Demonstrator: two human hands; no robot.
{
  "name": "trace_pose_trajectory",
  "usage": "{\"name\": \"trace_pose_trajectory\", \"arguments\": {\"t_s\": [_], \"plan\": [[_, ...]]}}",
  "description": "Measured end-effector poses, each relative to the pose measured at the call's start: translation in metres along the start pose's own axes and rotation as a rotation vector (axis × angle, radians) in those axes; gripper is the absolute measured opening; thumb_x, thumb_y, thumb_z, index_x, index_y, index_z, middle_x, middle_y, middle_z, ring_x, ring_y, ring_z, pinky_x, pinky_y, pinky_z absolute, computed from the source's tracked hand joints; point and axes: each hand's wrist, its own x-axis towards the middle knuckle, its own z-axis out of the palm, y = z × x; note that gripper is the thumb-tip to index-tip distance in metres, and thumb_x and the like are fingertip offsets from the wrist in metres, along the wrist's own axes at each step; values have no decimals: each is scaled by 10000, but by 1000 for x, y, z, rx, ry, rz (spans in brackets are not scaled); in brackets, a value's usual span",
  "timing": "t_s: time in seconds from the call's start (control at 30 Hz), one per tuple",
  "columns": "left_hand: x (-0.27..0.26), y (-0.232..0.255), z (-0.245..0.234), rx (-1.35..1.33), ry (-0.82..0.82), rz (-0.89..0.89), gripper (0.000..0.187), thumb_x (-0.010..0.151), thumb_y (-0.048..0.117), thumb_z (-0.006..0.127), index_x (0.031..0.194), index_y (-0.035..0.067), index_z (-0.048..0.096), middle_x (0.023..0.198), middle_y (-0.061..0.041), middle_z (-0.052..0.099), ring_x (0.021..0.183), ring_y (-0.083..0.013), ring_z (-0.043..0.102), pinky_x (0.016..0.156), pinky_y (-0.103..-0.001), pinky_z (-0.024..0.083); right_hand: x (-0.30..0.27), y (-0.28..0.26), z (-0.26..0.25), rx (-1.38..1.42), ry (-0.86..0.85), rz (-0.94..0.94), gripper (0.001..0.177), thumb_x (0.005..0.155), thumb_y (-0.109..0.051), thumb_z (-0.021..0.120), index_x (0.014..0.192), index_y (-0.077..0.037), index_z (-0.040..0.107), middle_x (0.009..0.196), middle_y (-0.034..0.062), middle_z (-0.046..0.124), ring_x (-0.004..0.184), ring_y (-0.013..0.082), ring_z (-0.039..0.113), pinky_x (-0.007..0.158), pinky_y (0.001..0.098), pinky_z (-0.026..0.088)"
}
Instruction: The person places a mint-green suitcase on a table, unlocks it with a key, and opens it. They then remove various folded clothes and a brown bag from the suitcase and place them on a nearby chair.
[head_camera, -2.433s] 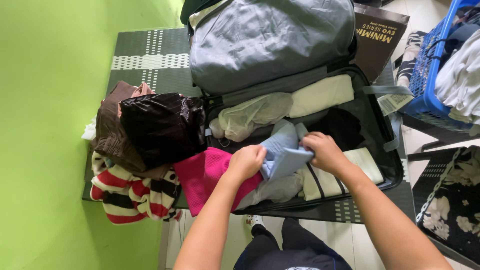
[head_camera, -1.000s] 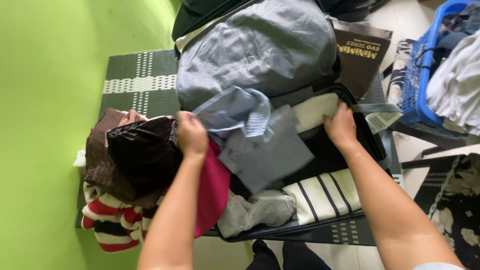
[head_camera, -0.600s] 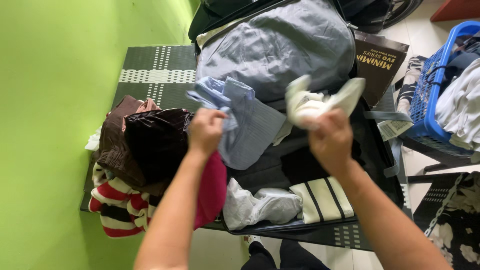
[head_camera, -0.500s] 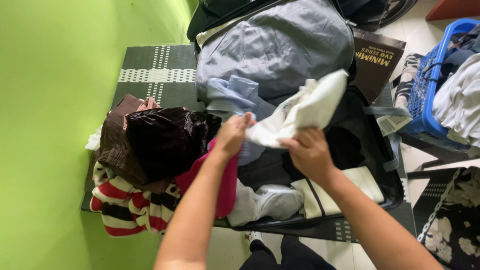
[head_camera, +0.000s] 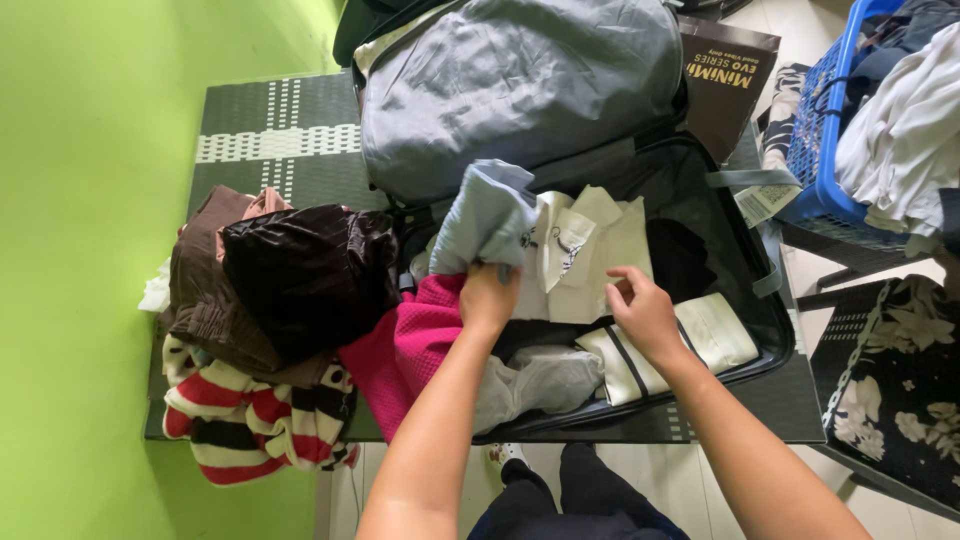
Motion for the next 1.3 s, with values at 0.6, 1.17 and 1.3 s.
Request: {"name": "trace_pose_trajectory", "arguments": {"t_s": [0.6,1.17,1.3], "plan": [[5,38,-33,281,-158,212,443,952,305,638,1385,385,594,1285,-178,538,850,-383,717,732,-507,583,46,-13,1,-40,153,-333,377,909,-172,756,1245,-49,638,1240,157,640,1148,333,635,980,409,515],[35,20,10,162,-223,25,388,854,330,736,1235,282,682,1352,-148,532,1071,-381,672,864,-483,560,83,22,-67,247,-57,-191,229,961,-170,760,1151,-65,688,1019,65,670,931,162,617,831,296,496],[34,18,13,103,-206,11,275,856,356,729,1085,205,753,1294,-160,549,1014,-399,668,835,-488,537,98,-38,-102,854,-108,-192,136,1021,-25,684,1131,-98,652,978,-34,610,912,63,574,838,232,492]]}}
